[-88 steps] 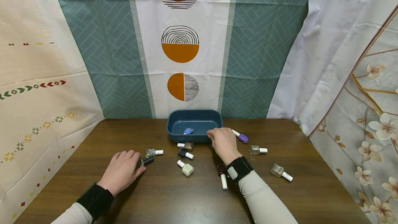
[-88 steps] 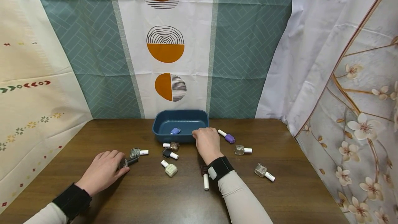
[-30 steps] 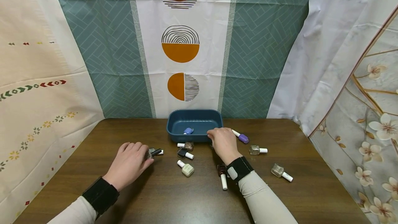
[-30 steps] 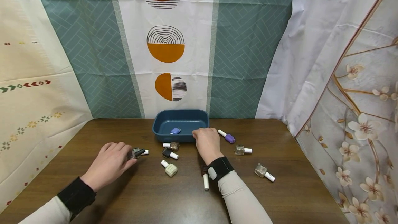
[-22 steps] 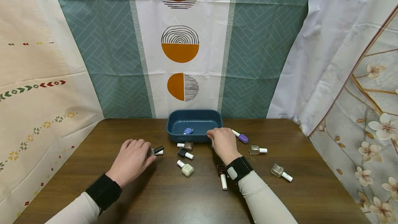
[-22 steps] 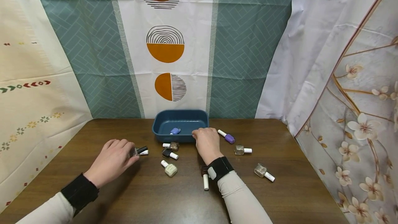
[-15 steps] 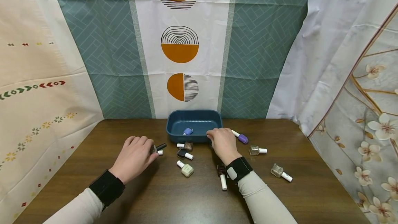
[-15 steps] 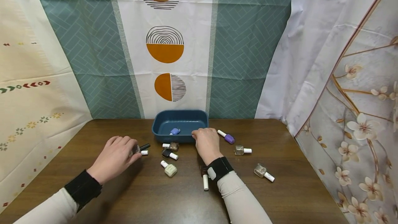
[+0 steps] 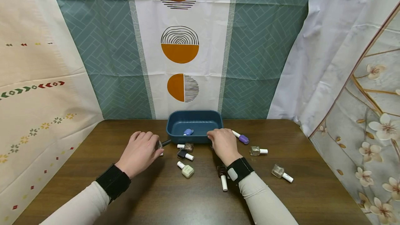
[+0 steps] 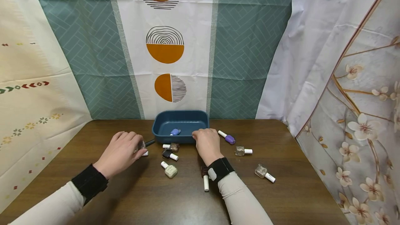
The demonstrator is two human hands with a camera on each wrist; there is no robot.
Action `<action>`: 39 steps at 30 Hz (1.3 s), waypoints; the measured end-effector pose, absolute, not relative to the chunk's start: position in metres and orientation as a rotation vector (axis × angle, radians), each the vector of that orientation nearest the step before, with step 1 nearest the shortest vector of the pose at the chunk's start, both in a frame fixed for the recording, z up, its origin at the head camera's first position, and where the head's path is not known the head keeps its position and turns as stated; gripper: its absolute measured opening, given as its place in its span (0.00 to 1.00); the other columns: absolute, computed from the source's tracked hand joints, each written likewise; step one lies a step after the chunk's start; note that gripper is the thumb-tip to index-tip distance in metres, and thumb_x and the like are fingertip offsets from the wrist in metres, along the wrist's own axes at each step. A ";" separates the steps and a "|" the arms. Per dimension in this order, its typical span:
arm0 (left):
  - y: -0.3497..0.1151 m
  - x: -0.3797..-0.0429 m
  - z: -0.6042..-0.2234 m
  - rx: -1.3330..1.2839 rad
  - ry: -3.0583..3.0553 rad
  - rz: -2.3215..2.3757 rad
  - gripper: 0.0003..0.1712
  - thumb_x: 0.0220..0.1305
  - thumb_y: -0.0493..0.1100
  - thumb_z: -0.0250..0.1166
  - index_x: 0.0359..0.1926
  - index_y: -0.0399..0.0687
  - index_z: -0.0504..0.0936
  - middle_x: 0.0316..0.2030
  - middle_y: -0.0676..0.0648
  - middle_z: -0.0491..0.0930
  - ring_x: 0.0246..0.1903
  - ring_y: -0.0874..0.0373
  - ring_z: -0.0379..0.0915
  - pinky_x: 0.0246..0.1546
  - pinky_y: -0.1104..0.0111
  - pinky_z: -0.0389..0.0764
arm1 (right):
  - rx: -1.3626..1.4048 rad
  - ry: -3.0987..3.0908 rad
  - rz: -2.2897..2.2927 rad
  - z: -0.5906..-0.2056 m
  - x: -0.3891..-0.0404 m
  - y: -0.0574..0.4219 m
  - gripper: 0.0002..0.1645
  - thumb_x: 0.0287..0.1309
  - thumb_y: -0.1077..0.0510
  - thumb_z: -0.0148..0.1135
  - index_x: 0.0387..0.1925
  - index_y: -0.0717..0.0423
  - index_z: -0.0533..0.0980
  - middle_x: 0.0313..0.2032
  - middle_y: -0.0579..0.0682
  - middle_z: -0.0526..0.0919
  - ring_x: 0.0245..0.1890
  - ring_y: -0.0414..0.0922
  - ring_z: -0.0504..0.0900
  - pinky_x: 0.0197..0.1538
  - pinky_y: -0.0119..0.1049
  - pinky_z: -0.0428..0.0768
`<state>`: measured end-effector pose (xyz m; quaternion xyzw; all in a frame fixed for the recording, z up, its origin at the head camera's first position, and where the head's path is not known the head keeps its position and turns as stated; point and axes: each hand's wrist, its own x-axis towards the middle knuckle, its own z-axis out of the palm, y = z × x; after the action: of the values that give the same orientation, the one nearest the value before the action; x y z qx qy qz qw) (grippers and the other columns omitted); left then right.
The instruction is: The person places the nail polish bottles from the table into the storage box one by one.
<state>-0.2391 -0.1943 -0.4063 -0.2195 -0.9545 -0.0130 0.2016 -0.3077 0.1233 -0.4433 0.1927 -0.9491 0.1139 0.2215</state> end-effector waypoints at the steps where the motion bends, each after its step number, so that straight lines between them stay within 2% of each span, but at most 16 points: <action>1: -0.193 -0.240 -0.406 -0.616 -2.661 -0.031 0.19 0.69 0.52 0.80 0.44 0.43 0.83 0.42 0.44 0.83 0.49 0.43 0.80 0.66 0.39 0.73 | 0.532 -2.625 0.316 -0.443 -0.308 0.124 0.08 0.76 0.56 0.72 0.50 0.47 0.93 0.41 0.47 0.93 0.45 0.51 0.91 0.65 0.52 0.82; 26: -0.162 -0.276 -0.393 -0.677 -2.594 -0.039 0.19 0.72 0.50 0.78 0.45 0.39 0.82 0.41 0.41 0.82 0.48 0.39 0.80 0.61 0.41 0.77 | 0.535 -2.631 0.306 -0.442 -0.306 0.124 0.08 0.77 0.55 0.70 0.50 0.46 0.92 0.41 0.47 0.93 0.45 0.51 0.91 0.65 0.52 0.81; 32: -0.152 -0.284 -0.389 -0.666 -2.609 -0.017 0.20 0.72 0.51 0.78 0.43 0.40 0.81 0.38 0.42 0.79 0.43 0.41 0.79 0.51 0.46 0.81 | 0.541 -2.618 0.309 -0.442 -0.306 0.124 0.08 0.77 0.56 0.71 0.50 0.47 0.93 0.40 0.47 0.93 0.44 0.51 0.91 0.64 0.52 0.82; 39: -0.143 -0.298 -0.390 -0.663 -2.637 -0.003 0.20 0.73 0.52 0.77 0.43 0.39 0.81 0.33 0.45 0.75 0.36 0.45 0.75 0.40 0.52 0.79 | 0.543 -2.629 0.312 -0.442 -0.307 0.125 0.08 0.77 0.56 0.70 0.50 0.47 0.93 0.40 0.46 0.92 0.45 0.51 0.91 0.65 0.53 0.81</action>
<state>-0.2983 -0.1432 -0.3899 -0.2384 -0.9483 -0.0010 0.2098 -0.3071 0.1248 -0.4418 0.1960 -0.9494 0.1128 0.2179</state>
